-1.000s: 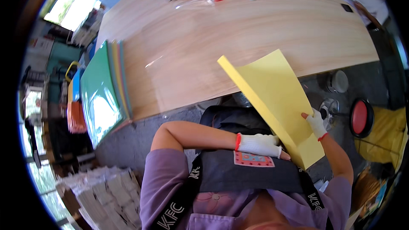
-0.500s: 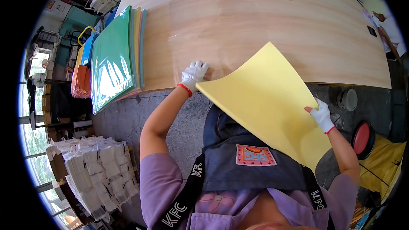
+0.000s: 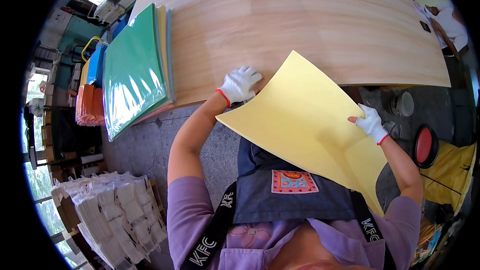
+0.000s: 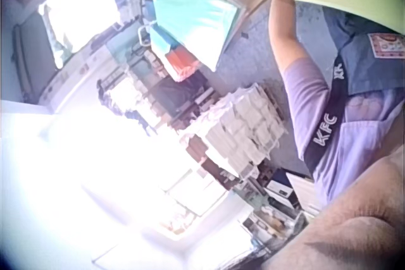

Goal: The person wraps individual colored foam sheets in clear plastic bags. They pick up a sheet, place it inside a bag, smooth the plastic, and set the wrapped item aside. The process is repeated for green, yellow, blue, and pink sheets.

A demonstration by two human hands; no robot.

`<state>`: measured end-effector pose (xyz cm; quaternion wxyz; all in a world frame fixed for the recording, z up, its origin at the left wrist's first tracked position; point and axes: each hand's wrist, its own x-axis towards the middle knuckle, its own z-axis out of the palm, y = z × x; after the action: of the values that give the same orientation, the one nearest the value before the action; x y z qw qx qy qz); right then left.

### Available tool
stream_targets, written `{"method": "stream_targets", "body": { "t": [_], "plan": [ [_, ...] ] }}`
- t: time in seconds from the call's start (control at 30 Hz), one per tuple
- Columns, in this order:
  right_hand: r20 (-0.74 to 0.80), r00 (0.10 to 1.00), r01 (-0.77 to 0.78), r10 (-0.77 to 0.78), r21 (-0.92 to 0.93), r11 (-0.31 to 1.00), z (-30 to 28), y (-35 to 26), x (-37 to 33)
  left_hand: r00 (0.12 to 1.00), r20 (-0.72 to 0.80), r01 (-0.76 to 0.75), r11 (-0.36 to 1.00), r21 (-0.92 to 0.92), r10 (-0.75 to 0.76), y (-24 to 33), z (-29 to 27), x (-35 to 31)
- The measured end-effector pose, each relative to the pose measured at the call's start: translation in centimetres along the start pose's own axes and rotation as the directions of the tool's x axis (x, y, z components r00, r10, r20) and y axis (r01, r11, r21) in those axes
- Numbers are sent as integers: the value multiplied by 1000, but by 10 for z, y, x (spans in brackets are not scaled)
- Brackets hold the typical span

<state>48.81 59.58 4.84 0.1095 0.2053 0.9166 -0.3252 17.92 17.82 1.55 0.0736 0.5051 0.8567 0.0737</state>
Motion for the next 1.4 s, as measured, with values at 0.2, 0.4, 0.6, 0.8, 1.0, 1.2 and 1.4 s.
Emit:
{"method": "stream_targets", "body": {
  "t": [0.2,0.4,0.6,0.8,1.0,1.2,1.4],
  "plan": [
    [-29,999,-20,20,0,1000,22,-18,-24,987,-70,-150,988,-35,147,-12,1,-8],
    [-22,998,-62,63,50,997,34,-30,-45,958,-245,-141,988,60,152,-24,14,-10],
    [-73,995,-65,70,62,996,42,-33,-57,1000,-12,-11,998,66,12,-33,8,18],
    [82,986,-145,142,26,989,20,-86,-55,984,-116,122,983,-136,-138,-38,-10,43],
    [99,992,-81,74,72,994,13,-92,-40,936,-327,-166,982,-85,130,-13,-50,32],
    [120,985,-140,121,162,977,20,-58,-23,901,-426,58,997,-55,-76,-20,-11,-45],
    [89,990,-138,112,375,917,32,-41,-5,858,-475,164,980,-108,-196,-66,46,-87]
  ]
}}
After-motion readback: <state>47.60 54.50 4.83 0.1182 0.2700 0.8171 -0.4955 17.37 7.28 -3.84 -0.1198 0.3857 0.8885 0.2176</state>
